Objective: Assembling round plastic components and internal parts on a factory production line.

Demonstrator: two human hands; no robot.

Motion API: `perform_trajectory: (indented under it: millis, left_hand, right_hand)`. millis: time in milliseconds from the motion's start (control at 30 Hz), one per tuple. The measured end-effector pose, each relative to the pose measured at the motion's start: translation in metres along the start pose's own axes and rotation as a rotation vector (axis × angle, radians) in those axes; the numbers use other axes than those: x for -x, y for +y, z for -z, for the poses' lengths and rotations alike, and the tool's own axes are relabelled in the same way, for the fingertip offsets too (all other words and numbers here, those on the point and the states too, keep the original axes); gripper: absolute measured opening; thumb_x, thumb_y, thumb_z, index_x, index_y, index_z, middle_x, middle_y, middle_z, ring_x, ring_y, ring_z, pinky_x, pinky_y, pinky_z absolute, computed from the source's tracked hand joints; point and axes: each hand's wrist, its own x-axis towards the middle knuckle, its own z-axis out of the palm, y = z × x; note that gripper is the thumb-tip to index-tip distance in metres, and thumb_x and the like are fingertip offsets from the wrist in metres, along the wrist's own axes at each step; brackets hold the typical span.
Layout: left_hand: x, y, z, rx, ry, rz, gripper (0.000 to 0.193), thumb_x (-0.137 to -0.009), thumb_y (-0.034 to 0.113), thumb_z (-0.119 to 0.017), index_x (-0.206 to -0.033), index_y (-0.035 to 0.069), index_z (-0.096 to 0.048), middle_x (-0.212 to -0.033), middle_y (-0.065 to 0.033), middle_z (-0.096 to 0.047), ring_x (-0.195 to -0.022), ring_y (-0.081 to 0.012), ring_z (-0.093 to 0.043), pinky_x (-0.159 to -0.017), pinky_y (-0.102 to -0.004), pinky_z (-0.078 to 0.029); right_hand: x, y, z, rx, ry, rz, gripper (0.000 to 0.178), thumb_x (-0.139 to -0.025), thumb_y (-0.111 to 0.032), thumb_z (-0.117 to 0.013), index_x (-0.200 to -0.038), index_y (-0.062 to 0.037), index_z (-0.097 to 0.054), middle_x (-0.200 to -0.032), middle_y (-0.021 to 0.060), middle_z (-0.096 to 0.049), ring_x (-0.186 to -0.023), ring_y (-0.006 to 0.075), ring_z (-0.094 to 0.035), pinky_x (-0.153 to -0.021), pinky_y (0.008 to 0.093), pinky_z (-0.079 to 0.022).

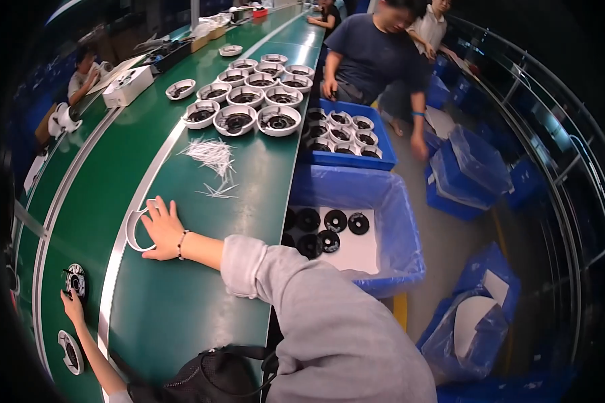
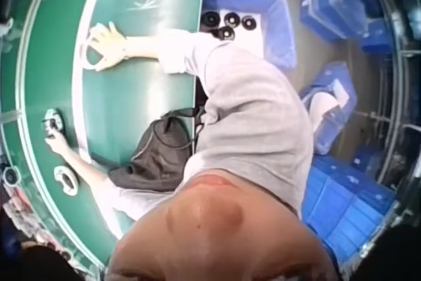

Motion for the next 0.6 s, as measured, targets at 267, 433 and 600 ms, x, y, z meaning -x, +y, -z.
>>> perform_trajectory:
  millis: [267,433,600]
  left_hand:
    - [0.047,0.062,0.013,0.918,-0.240,0.372,0.044,-0.075,0.015,-0.060,-0.114,0.007,-0.042,-0.090,-0.0044,-0.055,-0.075,-0.0128,-0.054,-0.056,-0.0244,-0.045]
    - [0.077,0.035,0.052,1.180,-0.300,0.404,0.022,-0.075,0.009,-0.055,-0.094,0.003,-0.048,-0.086,-0.0056,-0.054,-0.076,-0.0164,-0.055,-0.062,-0.0281,-0.047]
    - [0.143,0.092,0.098,1.224,-0.172,0.261,0.028,-0.071,0.001,-0.055,-0.099,0.001,-0.050,-0.094,-0.0081,-0.055,-0.082,-0.0167,-0.054,-0.070,-0.0276,-0.047]
  right_hand:
    - [0.006,0.007,0.022,-0.054,0.067,-0.218,0.104,-0.053,-0.052,-0.069,-0.125,0.0073,-0.023,-0.129,0.0328,-0.016,-0.116,0.0441,-0.025,-0.094,0.0489,-0.023]
    - [-0.015,-0.014,0.013,-0.061,0.151,-0.209,0.088,-0.045,-0.046,-0.073,-0.109,0.0050,-0.039,-0.106,0.0245,-0.042,-0.097,0.0372,-0.043,-0.084,0.0442,-0.036]
    - [-0.012,-0.001,0.006,0.215,0.069,-0.080,0.105,-0.046,-0.060,-0.070,-0.119,0.0063,-0.034,-0.119,0.0257,-0.039,-0.112,0.0368,-0.037,-0.094,0.0418,-0.031]
